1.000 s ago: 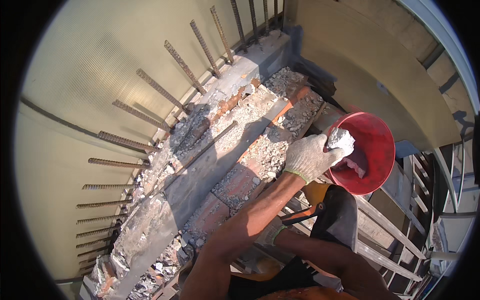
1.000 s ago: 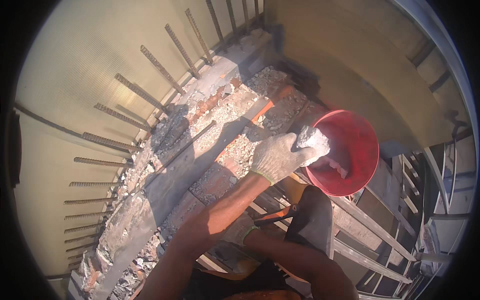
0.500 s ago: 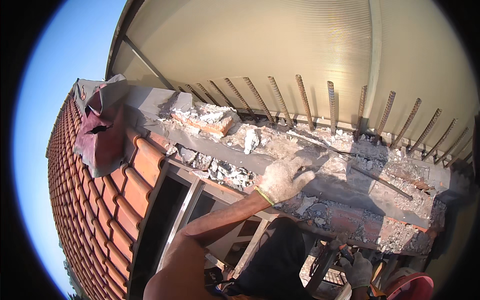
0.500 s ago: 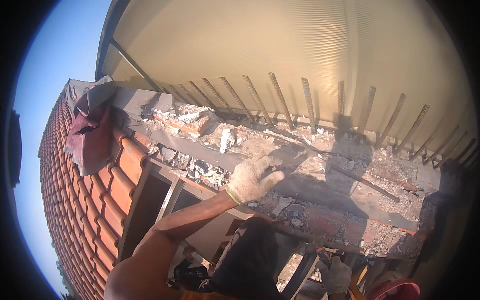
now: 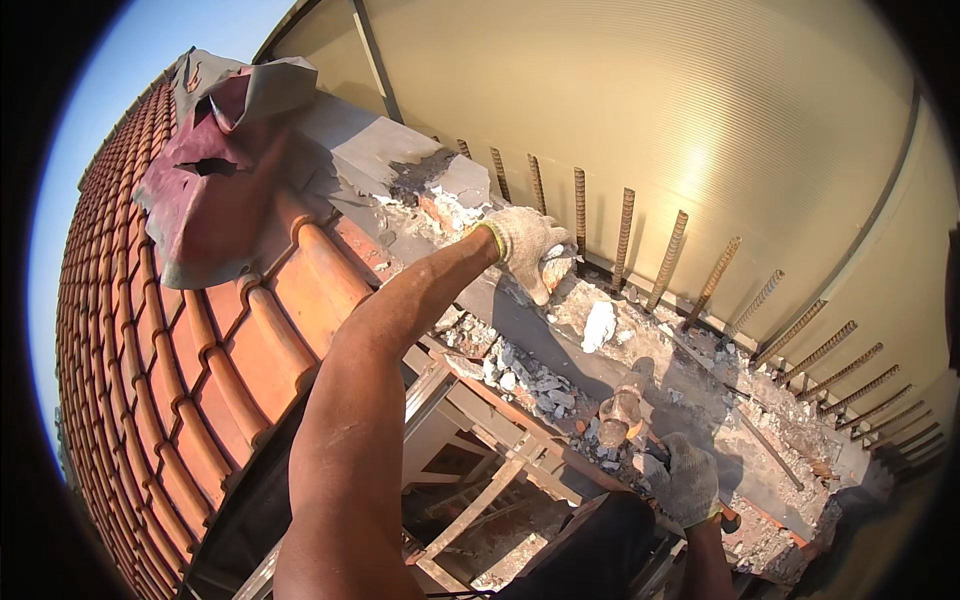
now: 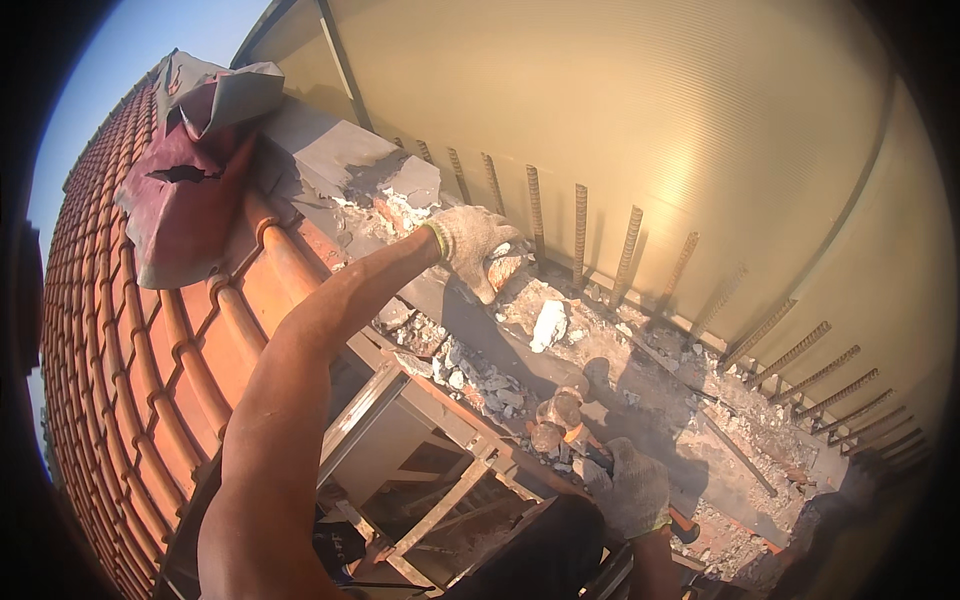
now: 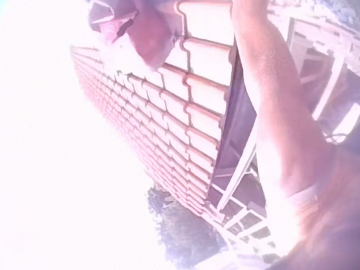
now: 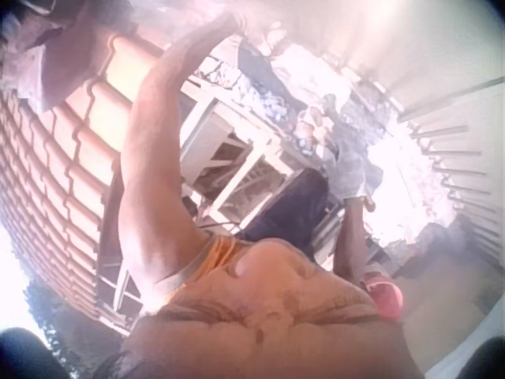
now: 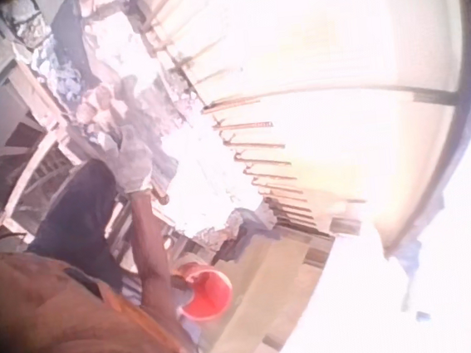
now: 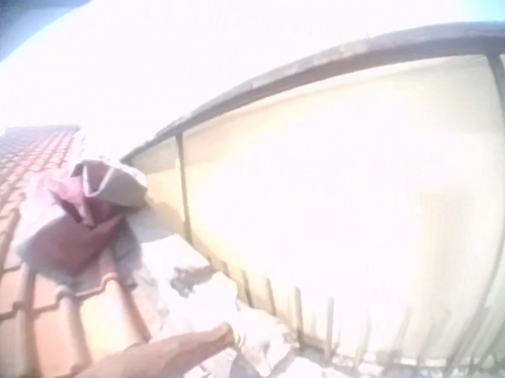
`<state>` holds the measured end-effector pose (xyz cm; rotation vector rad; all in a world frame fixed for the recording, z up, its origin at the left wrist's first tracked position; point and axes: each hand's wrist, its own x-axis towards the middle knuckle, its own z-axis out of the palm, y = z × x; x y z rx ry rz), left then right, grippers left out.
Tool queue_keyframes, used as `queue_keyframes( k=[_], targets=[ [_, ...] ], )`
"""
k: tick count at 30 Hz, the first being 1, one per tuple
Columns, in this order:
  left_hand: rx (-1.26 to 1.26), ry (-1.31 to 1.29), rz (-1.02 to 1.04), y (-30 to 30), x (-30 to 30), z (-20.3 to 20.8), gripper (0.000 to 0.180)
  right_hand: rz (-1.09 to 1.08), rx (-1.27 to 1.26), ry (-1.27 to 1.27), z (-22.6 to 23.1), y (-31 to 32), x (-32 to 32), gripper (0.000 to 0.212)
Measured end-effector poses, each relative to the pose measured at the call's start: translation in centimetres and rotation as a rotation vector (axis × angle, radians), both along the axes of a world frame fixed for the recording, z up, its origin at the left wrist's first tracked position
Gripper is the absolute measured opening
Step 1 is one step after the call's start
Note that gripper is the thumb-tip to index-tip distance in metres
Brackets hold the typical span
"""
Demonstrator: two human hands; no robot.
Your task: The person breaks apart a section of a brick and concrete structure using a hammer, picks up pieces of debris by hand, and places them into a red bucket.
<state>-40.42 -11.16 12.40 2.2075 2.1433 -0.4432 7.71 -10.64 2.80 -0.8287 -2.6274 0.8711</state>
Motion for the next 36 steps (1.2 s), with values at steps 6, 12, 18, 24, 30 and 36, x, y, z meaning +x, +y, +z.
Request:
queue_keyframes(
  k=[6, 12, 18, 24, 30, 36],
  targets=[
    [0.157, 0.043, 0.059, -2.3, 2.0, -1.0, 0.111, 0.074, 0.171, -0.166, -1.7, -3.4, -1.5, 0.052],
    [0.160, -0.046, 0.069, -2.0, 0.5, -0.2, 0.092, 0.091, 0.119, -0.196, -1.7, -3.0, -2.4, 0.058],
    [0.109, -0.180, 0.254, 0.8, -0.5, -1.2, 0.084, 0.327, 0.324, -0.301, 2.8, -0.7, -13.0, 0.059],
    [0.074, -0.207, 0.301, 1.5, 0.9, 0.1, 0.081, 0.289, 0.486, -0.324, 3.0, 5.0, -21.4, 0.070],
    [0.169, -0.178, 0.358, 0.2, 1.0, -0.3, 0.081, 0.372, 0.663, -0.142, 1.4, 3.3, -20.8, 0.074],
    [0.090, -0.205, 0.337, -0.2, 0.7, -0.6, 0.083, 0.196, 0.374, -0.271, 3.6, 0.2, -22.6, 0.071]
  ],
)
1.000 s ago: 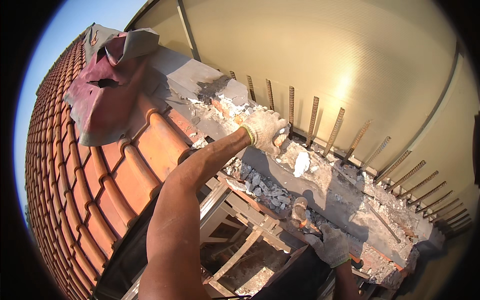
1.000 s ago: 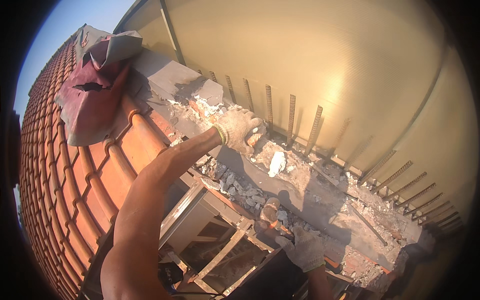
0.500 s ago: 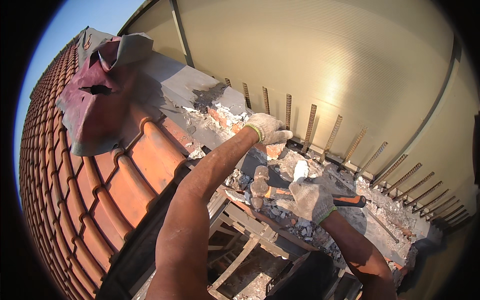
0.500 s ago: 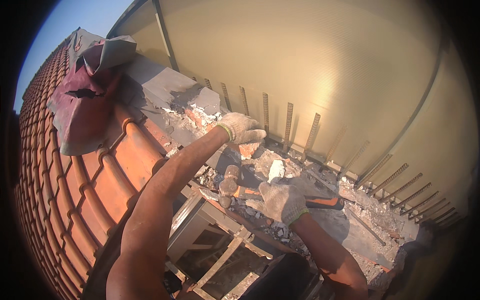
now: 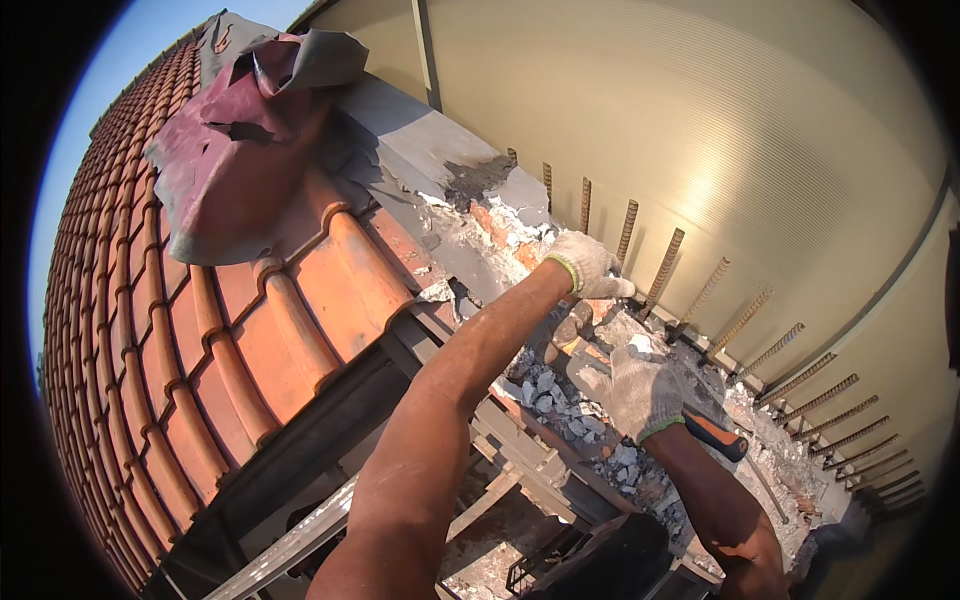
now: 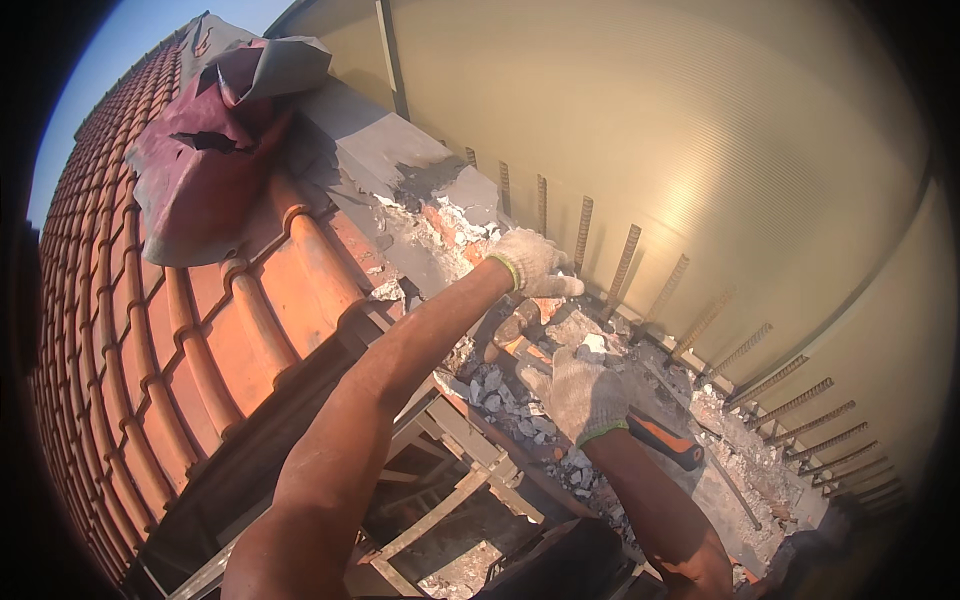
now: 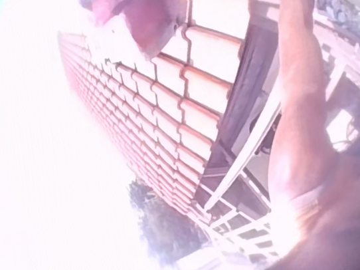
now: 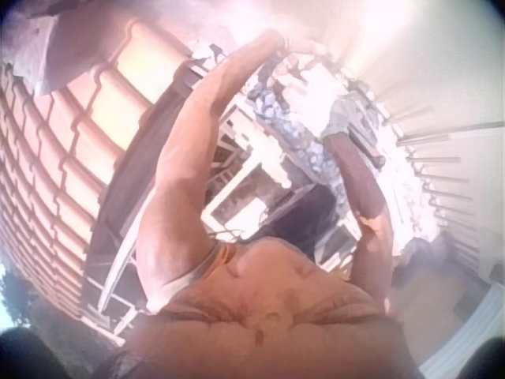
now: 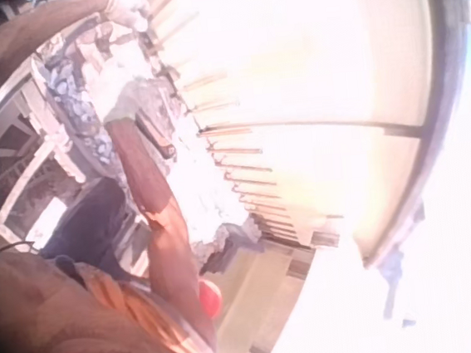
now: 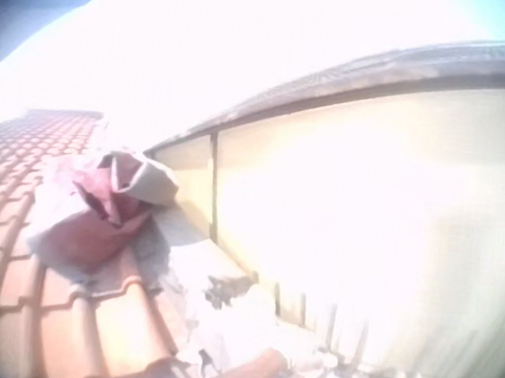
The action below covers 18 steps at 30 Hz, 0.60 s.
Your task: The person breaks apart a section of a brick and concrete structure using a hammer, picks up pieces of debris by hand, and places them into a red bucket.
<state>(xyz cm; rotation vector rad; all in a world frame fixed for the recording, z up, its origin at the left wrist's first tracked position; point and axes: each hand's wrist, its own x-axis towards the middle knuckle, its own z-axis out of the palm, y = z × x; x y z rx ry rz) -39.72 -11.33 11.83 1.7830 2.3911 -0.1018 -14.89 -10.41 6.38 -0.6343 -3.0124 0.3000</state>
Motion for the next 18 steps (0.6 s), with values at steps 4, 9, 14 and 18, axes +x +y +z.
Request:
queue_keyframes(
  k=[4, 9, 14, 18],
  targets=[
    [-0.071, -0.060, -0.016, 1.0, -1.6, 0.5, 0.087, 0.274, 0.097, 0.058, 2.4, -1.9, 1.0, 0.059],
    [-0.109, -0.031, -0.059, 2.3, -1.0, 0.3, 0.090, 0.064, 0.129, 0.175, -0.3, 3.0, -0.1, 0.074],
    [-0.093, -0.035, -0.074, 1.7, -2.4, -0.8, 0.087, 0.233, 0.175, 0.049, 1.4, -0.9, 1.0, 0.068],
    [-0.092, 0.019, -0.091, 2.3, -2.2, -0.9, 0.088, 0.063, 0.025, 0.006, -0.6, 3.0, 0.1, 0.068]
  ],
)
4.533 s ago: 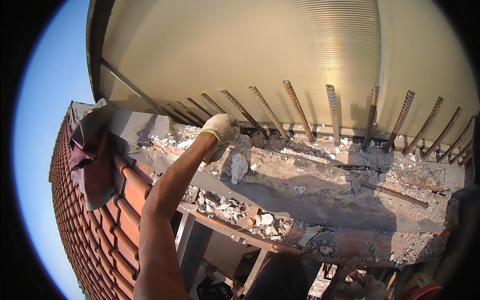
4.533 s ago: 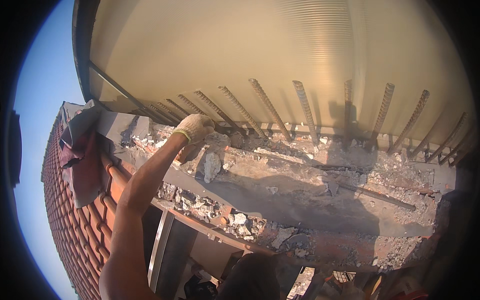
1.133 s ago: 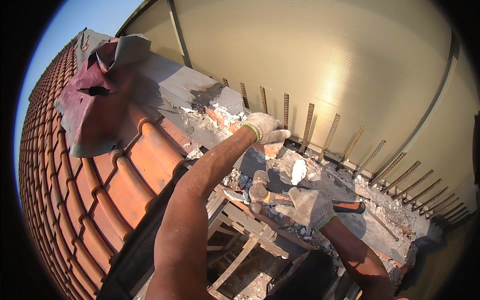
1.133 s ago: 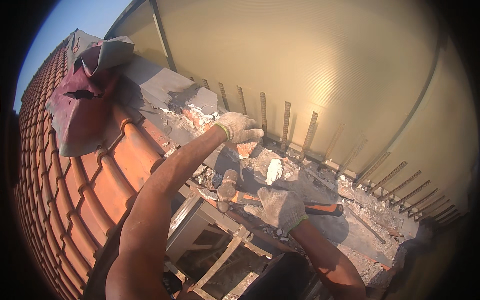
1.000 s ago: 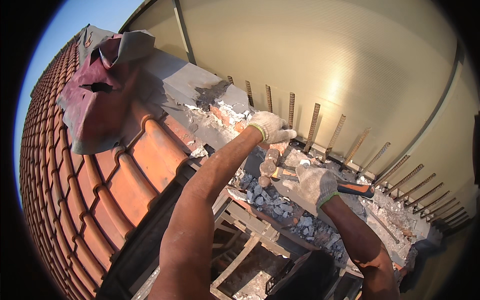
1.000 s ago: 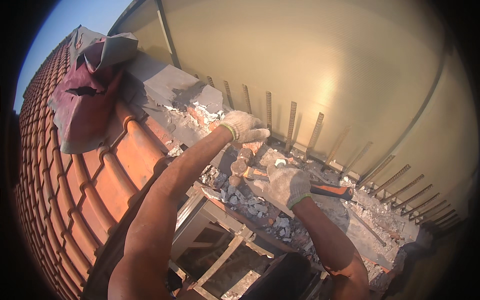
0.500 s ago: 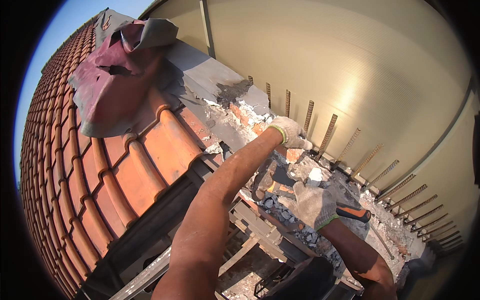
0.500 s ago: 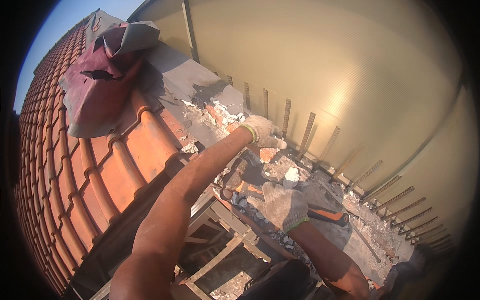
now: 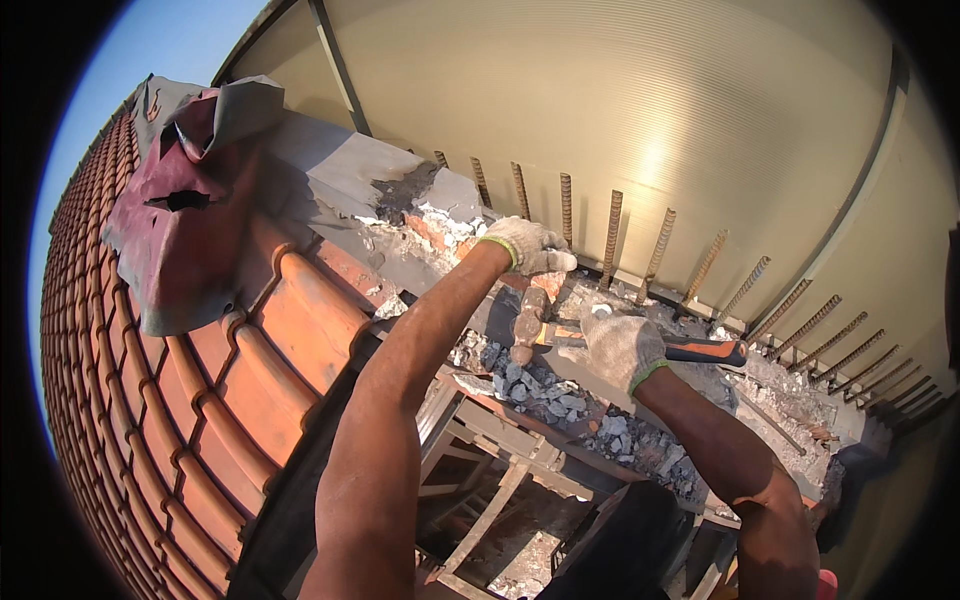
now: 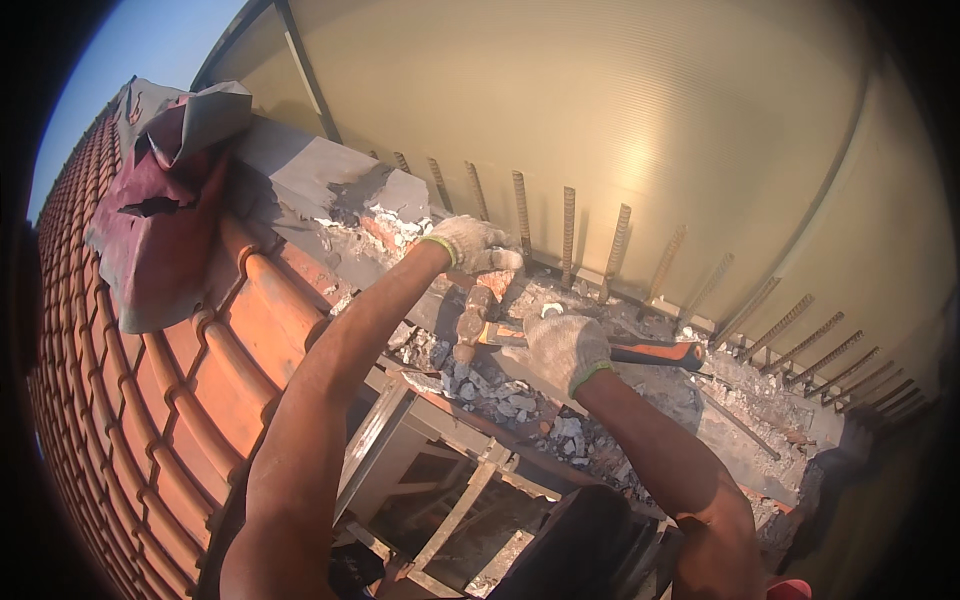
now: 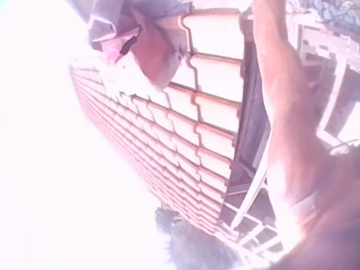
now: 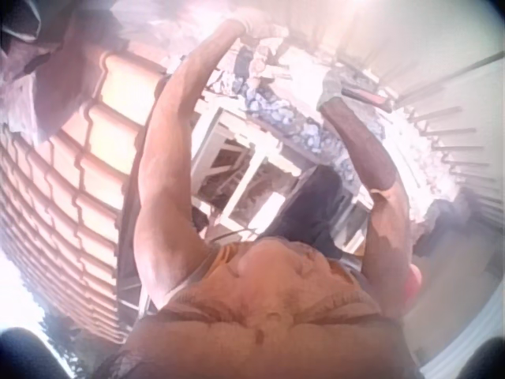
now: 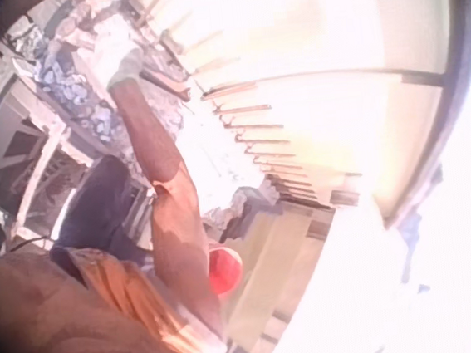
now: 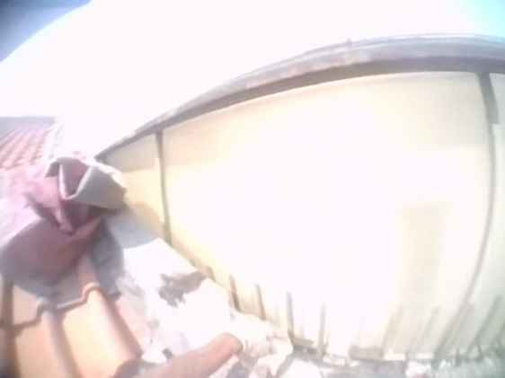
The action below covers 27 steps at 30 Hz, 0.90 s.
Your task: The person breaks apart a section of a brick and concrete structure using a hammer, picks up pieces of debris by hand, and places them into a red bucket.
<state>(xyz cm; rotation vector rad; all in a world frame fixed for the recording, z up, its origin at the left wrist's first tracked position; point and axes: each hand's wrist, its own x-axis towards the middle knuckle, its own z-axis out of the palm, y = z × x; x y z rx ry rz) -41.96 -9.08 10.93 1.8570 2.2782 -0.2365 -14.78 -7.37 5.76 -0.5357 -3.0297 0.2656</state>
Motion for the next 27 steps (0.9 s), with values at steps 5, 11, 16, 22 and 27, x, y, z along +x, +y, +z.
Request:
queue_keyframes(
  k=[5, 11, 16, 22, 27],
  targets=[
    [0.031, -0.001, 0.038, -0.5, 0.3, 0.1, 0.090, 0.099, 0.094, -0.030, 1.1, -4.0, 1.2, 0.065],
    [0.175, 0.000, -0.043, -2.0, 0.2, -0.5, 0.085, -0.017, 0.070, -0.111, 1.7, -0.9, 0.1, 0.063],
    [0.112, -0.008, 0.002, -1.2, 1.4, 1.5, 0.078, 0.254, 0.125, -0.133, 1.3, -2.6, 1.8, 0.061],
    [0.189, 0.023, 0.007, -1.5, 1.6, -0.3, 0.072, 0.006, 0.017, -0.125, 0.9, -0.4, 1.9, 0.065],
    [0.104, 0.141, -0.104, -0.3, 4.6, 1.5, 0.100, -0.082, -0.100, -0.110, 1.6, -3.7, 10.4, 0.056]
  ],
)
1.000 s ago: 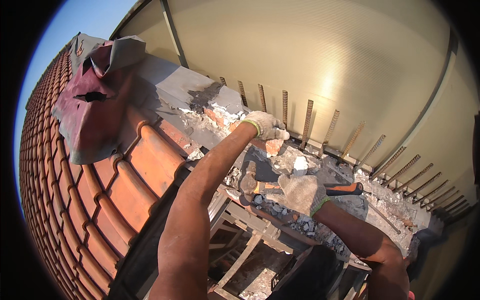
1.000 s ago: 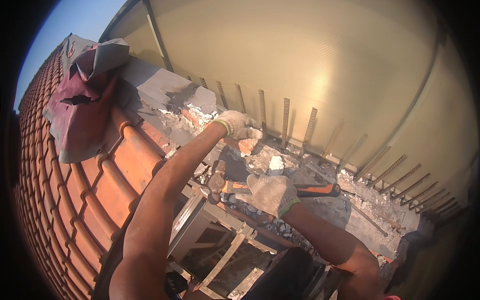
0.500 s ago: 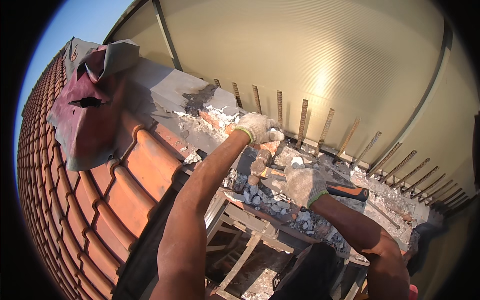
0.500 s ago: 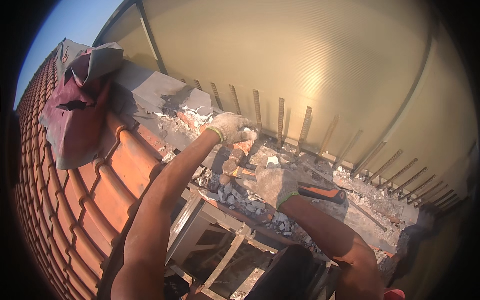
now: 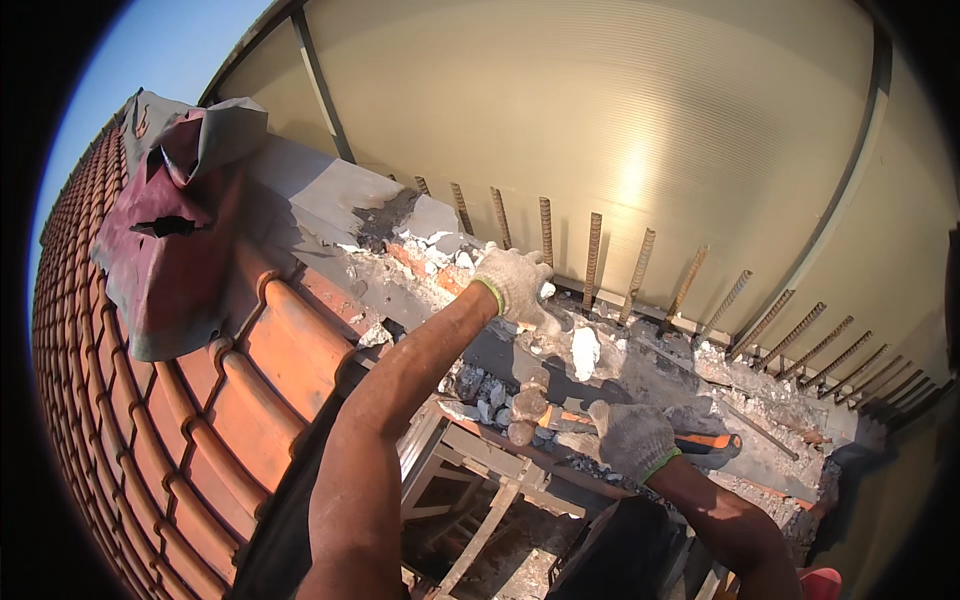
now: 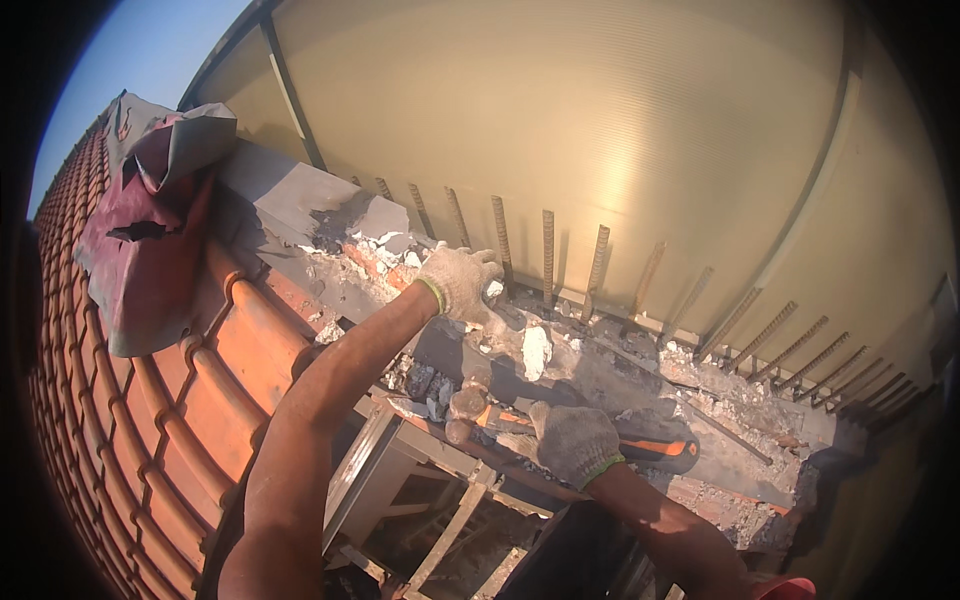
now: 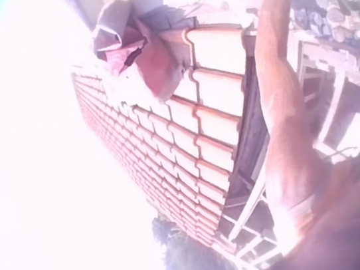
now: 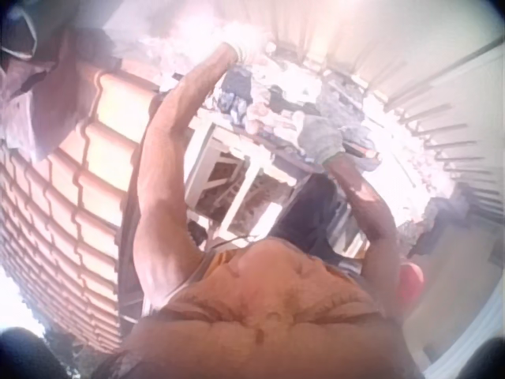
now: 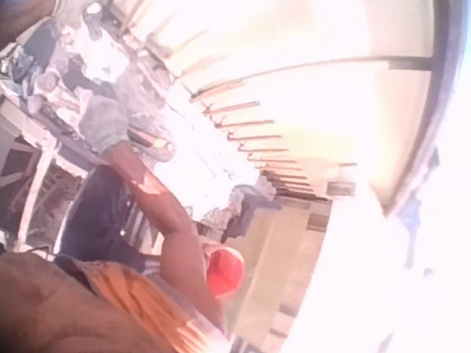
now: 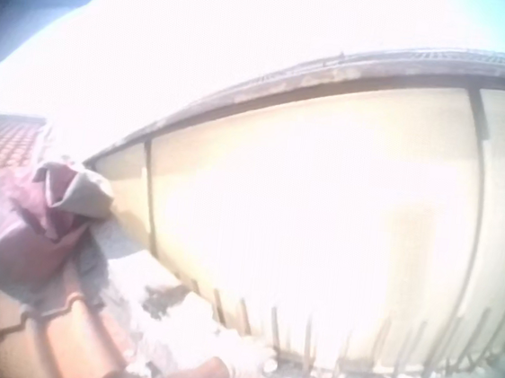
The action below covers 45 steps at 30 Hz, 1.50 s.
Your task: The person breaks apart a section of a brick and concrete structure using a hammer, picks up pieces of debris by hand, and places them into a red bucket.
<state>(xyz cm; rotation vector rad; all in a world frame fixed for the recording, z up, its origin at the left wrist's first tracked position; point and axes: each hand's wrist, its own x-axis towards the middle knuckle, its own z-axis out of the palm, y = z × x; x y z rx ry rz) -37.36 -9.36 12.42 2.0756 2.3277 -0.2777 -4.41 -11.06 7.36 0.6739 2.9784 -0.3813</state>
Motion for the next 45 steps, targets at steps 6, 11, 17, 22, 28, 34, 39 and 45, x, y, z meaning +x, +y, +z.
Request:
queue_keyframes(
  k=[6, 11, 17, 22, 28, 34, 39, 45],
  targets=[
    [0.157, -0.087, 0.001, -1.6, -1.6, -2.7, 0.067, -0.190, -0.127, -0.068, -0.2, -0.6, 7.4, 0.055],
    [0.370, -0.027, -0.120, -4.2, -0.3, -3.3, 0.059, -0.393, -0.247, -0.002, -1.7, 0.3, 12.1, 0.060],
    [0.501, 0.123, -0.001, -5.2, 2.2, -6.9, 0.057, -0.398, -0.382, 0.202, -3.6, -1.0, 18.2, 0.063],
    [0.495, 0.196, -0.069, -4.2, 2.5, -8.3, 0.056, -0.592, -0.364, 0.489, -10.2, -2.3, 21.6, 0.056],
    [0.135, 0.234, -0.102, -4.8, 1.3, -3.6, 0.069, -0.736, -0.426, 0.194, -6.2, -3.7, 25.4, 0.067],
    [0.135, 0.176, -0.147, -4.0, 0.7, -3.5, 0.064, -0.801, -0.455, 0.228, -6.5, -5.3, 28.5, 0.069],
    [0.284, 0.167, -0.270, -6.4, 0.1, -4.0, 0.069, -0.752, -0.579, -0.098, -6.4, -6.0, 30.3, 0.053],
    [0.405, 0.346, -0.333, -6.5, 1.5, -2.8, 0.069, -0.760, -0.618, 0.170, -7.5, -6.9, 31.5, 0.049]
  ],
)
